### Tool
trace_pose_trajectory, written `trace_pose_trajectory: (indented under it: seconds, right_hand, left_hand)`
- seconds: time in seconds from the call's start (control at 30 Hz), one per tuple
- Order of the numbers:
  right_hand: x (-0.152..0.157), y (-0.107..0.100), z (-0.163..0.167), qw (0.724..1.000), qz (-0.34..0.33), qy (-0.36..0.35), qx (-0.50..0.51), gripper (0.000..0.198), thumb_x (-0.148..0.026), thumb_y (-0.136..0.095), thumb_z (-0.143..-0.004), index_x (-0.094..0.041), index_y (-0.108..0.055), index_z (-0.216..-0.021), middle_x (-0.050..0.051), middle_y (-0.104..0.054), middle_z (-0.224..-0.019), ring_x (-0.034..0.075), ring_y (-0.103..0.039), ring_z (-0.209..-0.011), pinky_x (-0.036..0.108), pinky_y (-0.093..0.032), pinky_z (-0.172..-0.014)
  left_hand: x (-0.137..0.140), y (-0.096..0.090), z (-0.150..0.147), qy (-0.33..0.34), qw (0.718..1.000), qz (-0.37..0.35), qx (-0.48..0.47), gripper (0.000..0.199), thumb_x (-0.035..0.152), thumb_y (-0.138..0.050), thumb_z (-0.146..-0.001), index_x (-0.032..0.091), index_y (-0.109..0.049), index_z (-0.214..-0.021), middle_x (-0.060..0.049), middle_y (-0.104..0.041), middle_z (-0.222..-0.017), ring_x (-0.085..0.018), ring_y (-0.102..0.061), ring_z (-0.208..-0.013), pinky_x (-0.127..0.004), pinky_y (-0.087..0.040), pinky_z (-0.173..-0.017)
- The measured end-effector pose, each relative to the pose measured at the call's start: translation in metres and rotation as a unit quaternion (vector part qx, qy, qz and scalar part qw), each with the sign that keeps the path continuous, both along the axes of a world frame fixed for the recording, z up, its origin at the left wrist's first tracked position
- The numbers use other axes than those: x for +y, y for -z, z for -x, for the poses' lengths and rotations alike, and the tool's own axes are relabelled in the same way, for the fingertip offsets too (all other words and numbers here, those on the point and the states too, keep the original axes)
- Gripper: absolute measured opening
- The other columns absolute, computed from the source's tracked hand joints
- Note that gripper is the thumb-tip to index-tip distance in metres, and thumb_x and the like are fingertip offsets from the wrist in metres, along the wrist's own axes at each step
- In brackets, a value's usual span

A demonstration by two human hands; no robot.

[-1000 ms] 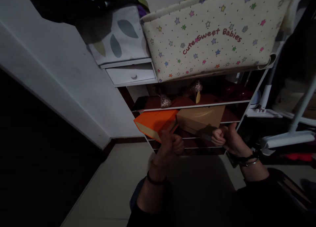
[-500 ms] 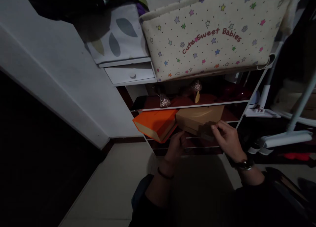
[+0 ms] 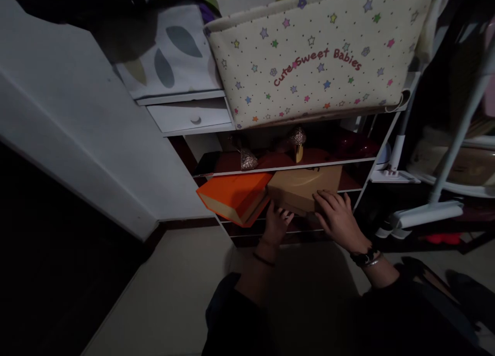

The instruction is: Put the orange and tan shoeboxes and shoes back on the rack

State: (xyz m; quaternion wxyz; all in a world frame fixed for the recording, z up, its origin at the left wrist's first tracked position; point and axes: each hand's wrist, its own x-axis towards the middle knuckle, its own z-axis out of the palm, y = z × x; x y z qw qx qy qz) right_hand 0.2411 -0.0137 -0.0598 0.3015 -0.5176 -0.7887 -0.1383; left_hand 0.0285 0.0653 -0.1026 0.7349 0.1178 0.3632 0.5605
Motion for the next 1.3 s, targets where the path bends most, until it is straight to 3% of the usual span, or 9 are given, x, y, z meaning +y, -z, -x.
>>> trace_pose_trajectory:
  seconds: [0.13, 0.3, 0.43, 0.6, 0.73, 0.93, 1.03, 1.17, 1.3]
  right_hand:
    - [-0.004, 0.002, -0.014, 1.0, -0.005, 0.003, 0.017, 0.051, -0.032, -0.049, -0.109, -0.021, -0.048, -0.159, 0.018, -0.057, -0.156, 0.04, -0.048, -0.146, 0.071, -0.028, -0.122]
    - [-0.002, 0.008, -0.033, 0.994, -0.032, -0.024, 0.105, 0.051, -0.041, -0.056, -0.108, -0.022, -0.052, -0.155, 0.019, -0.054, -0.156, 0.038, -0.05, -0.142, 0.062, -0.04, -0.119]
    - [0.003, 0.017, -0.047, 0.98, -0.042, -0.007, 0.196, 0.054, -0.048, -0.059, -0.106, -0.024, -0.054, -0.154, 0.018, -0.044, -0.164, 0.038, -0.042, -0.151, 0.061, -0.039, -0.124]
    - [0.008, 0.028, -0.063, 0.947, 0.007, 0.009, 0.321, 0.082, -0.06, -0.062, -0.101, -0.022, -0.033, -0.168, 0.02, -0.042, -0.167, 0.037, -0.041, -0.156, 0.062, -0.033, -0.13]
    - [0.009, 0.03, -0.074, 0.905, 0.055, 0.033, 0.421, 0.103, -0.07, -0.069, -0.093, -0.018, -0.024, -0.171, 0.022, -0.04, -0.169, 0.037, -0.045, -0.154, 0.058, -0.038, -0.129]
    - [0.021, 0.029, -0.086, 0.864, 0.089, 0.035, 0.495, 0.094, -0.074, -0.072, -0.089, -0.019, -0.046, -0.16, 0.02, -0.057, -0.156, 0.036, -0.057, -0.142, 0.053, -0.047, -0.122]
    - [0.032, 0.032, -0.092, 0.853, 0.099, 0.03, 0.511, 0.095, -0.076, -0.072, -0.087, -0.019, -0.048, -0.159, 0.02, -0.062, -0.151, 0.036, -0.061, -0.137, 0.053, -0.05, -0.119]
    - [0.047, 0.038, -0.098, 0.839, 0.112, 0.017, 0.533, 0.089, -0.077, -0.066, -0.092, -0.023, -0.049, -0.16, 0.016, -0.061, -0.155, 0.034, -0.058, -0.142, 0.052, -0.045, -0.124]
    - [0.058, 0.042, -0.104, 0.825, 0.123, 0.032, 0.55, 0.081, -0.078, -0.054, -0.099, -0.026, -0.049, -0.162, 0.012, -0.053, -0.164, 0.031, -0.05, -0.151, 0.049, -0.038, -0.13]
  left_hand:
    - [-0.007, 0.008, 0.0, 0.02, 0.999, 0.039, 0.013, 0.056, 0.062, -0.049, -0.103, 0.029, -0.053, -0.148, -0.015, -0.06, -0.144, -0.031, -0.067, -0.132, -0.054, -0.055, -0.115]
    - [-0.024, 0.009, -0.004, 0.06, 0.998, 0.026, 0.015, 0.065, 0.067, -0.047, -0.103, 0.026, -0.052, -0.153, -0.019, -0.062, -0.144, -0.034, -0.067, -0.133, -0.054, -0.054, -0.116]
    - [-0.036, 0.007, -0.01, 0.073, 0.997, 0.01, 0.006, 0.068, 0.066, -0.043, -0.104, 0.029, -0.045, -0.161, -0.019, -0.061, -0.15, -0.035, -0.068, -0.133, -0.052, -0.052, -0.119]
    - [-0.044, 0.005, -0.023, 0.073, 0.997, 0.036, 0.011, 0.073, 0.064, -0.043, -0.105, 0.022, -0.039, -0.165, -0.024, -0.055, -0.157, -0.037, -0.064, -0.139, -0.052, -0.053, -0.118]
    - [-0.05, 0.005, -0.032, 0.074, 0.996, 0.048, 0.019, 0.066, 0.058, -0.041, -0.108, 0.018, -0.047, -0.16, -0.026, -0.054, -0.159, -0.038, -0.06, -0.143, -0.054, -0.051, -0.119]
    - [-0.049, 0.011, -0.045, 0.039, 0.996, -0.065, 0.037, 0.046, 0.044, -0.041, -0.113, 0.021, -0.065, -0.143, -0.016, -0.055, -0.163, -0.031, -0.051, -0.153, -0.057, -0.04, -0.128]
    - [-0.043, 0.015, -0.055, -0.001, 0.992, -0.106, 0.07, 0.047, 0.043, -0.04, -0.113, 0.029, -0.054, -0.156, -0.012, -0.048, -0.169, -0.028, -0.047, -0.156, -0.059, -0.04, -0.127]
    - [-0.031, 0.017, -0.065, -0.022, 0.981, -0.168, 0.092, 0.052, 0.048, -0.045, -0.112, 0.046, -0.041, -0.163, -0.003, -0.039, -0.176, -0.026, -0.046, -0.157, -0.055, -0.045, -0.124]
    - [-0.018, 0.012, -0.069, 0.009, 0.976, -0.186, 0.113, 0.052, 0.051, -0.037, -0.113, 0.047, -0.04, -0.165, -0.002, -0.041, -0.175, -0.025, -0.042, -0.159, -0.053, -0.046, -0.123]
